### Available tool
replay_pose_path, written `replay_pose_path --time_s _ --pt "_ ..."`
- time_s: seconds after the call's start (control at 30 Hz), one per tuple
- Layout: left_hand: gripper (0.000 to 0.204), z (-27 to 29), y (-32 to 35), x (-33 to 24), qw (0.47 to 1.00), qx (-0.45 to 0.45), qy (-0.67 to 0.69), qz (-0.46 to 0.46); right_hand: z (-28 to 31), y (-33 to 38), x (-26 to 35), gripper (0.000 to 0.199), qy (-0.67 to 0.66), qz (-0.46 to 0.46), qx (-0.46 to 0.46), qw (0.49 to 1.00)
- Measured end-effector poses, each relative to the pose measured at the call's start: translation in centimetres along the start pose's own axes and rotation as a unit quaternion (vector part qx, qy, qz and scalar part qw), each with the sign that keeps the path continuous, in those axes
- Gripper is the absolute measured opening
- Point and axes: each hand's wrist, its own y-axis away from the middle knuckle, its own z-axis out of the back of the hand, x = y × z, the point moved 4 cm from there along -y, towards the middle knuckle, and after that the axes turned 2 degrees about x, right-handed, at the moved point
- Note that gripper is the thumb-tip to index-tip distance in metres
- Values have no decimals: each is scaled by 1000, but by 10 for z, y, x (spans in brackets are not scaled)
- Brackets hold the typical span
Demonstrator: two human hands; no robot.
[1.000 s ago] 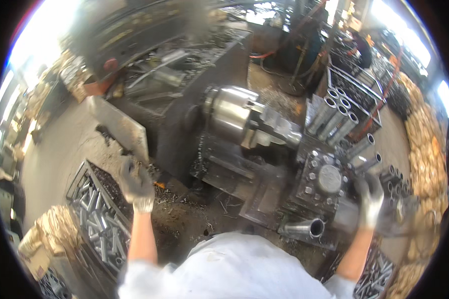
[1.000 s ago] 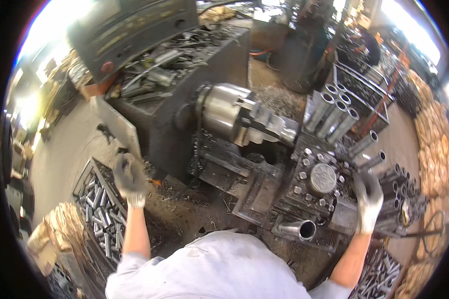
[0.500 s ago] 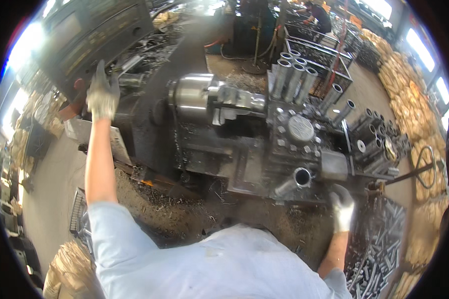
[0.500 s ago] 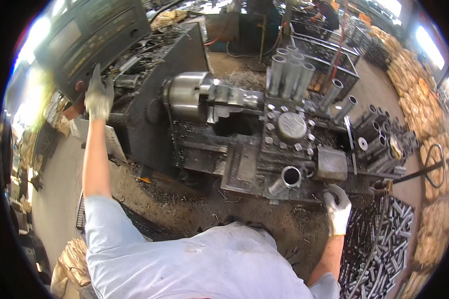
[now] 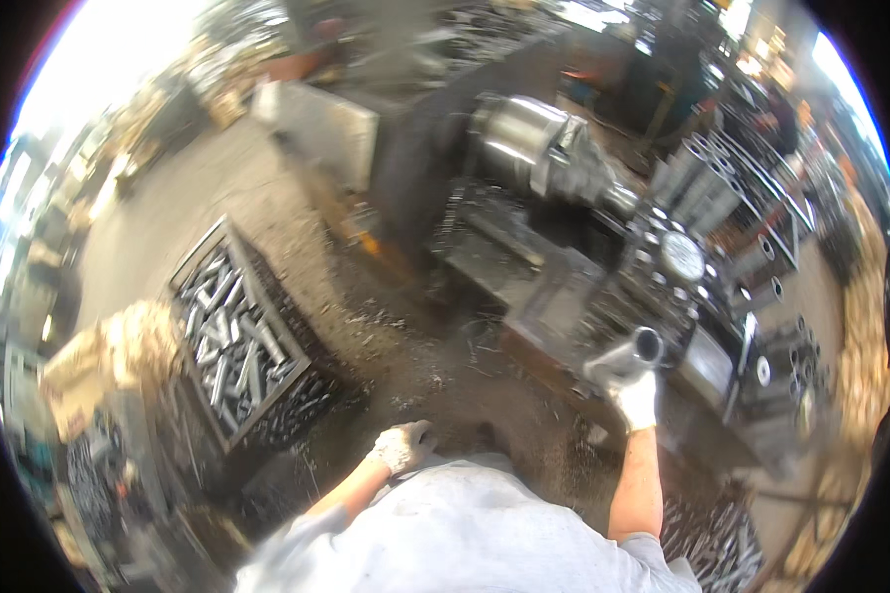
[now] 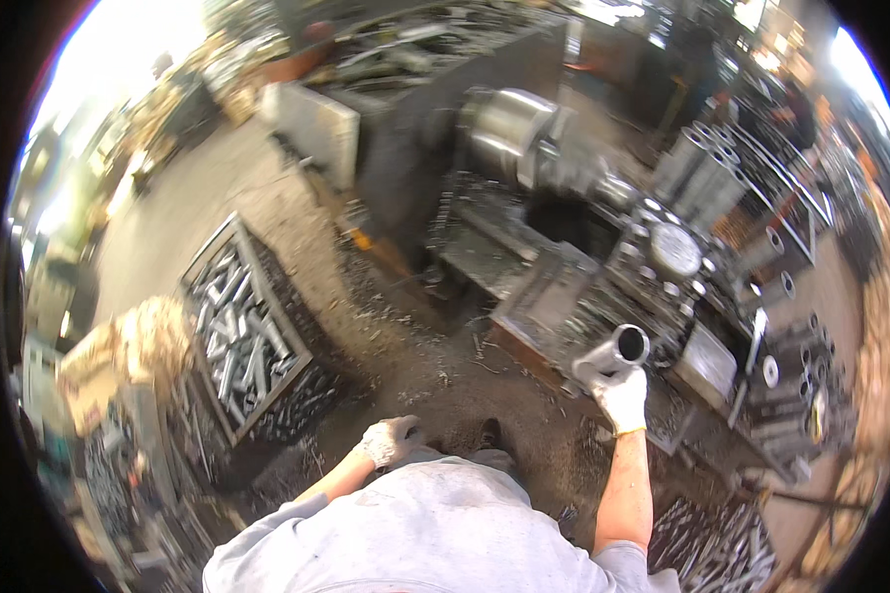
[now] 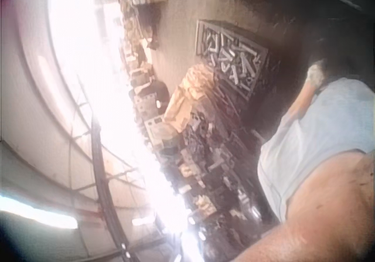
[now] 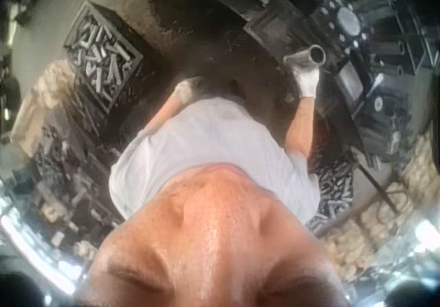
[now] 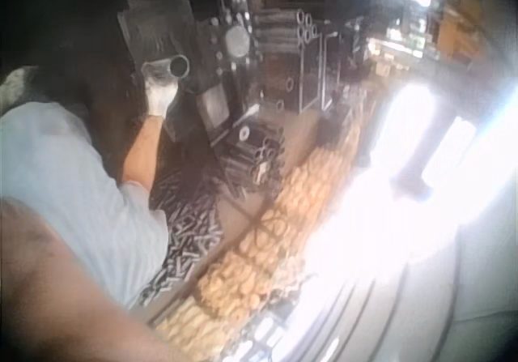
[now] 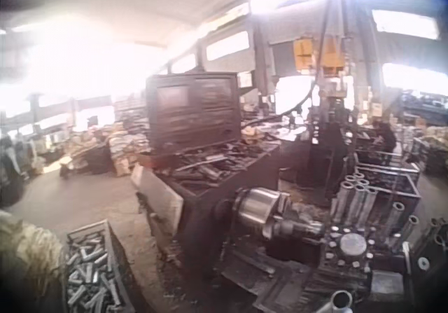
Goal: The person operates a metal turning machine, repeatedly loading cylindrical metal parts into the chuck, securing them, and removing finished pieces. The person places the processed parts into a nearby bin and continues the cycle with additional parts from a supply rack.
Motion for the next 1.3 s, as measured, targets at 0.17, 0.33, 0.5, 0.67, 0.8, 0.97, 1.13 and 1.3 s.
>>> replay_pose_path --time_s 0.17,0.33,0.5,0.67,0.8,0.97,1.13,1.3 --pt "42 -6 81 48 982 -168 73 54 -88 23 32 23 -167 73 76 980" --pt "47 -49 229 139 922 -254 185 225 -281 119 94 42 61 170 364 914" --pt "47 -147 388 199 780 -367 279 422 -443 283 161 54 137 353 619 688" --pt "47 -270 490 192 498 -506 427 560 -518 458 240 48 99 497 733 454" --pt "38 -389 504 146 231 -624 442 601 -564 572 294 51 79 542 760 350" --pt "45 -496 471 59 -382 -754 420 332 -631 684 335 52 91 557 774 288" --pt "55 -471 516 -15 -472 -547 86 686 -676 740 348 54 76 586 769 243" --pt "48 -478 567 -24 -310 -522 23 794 -708 748 402 43 110 644 757 26"
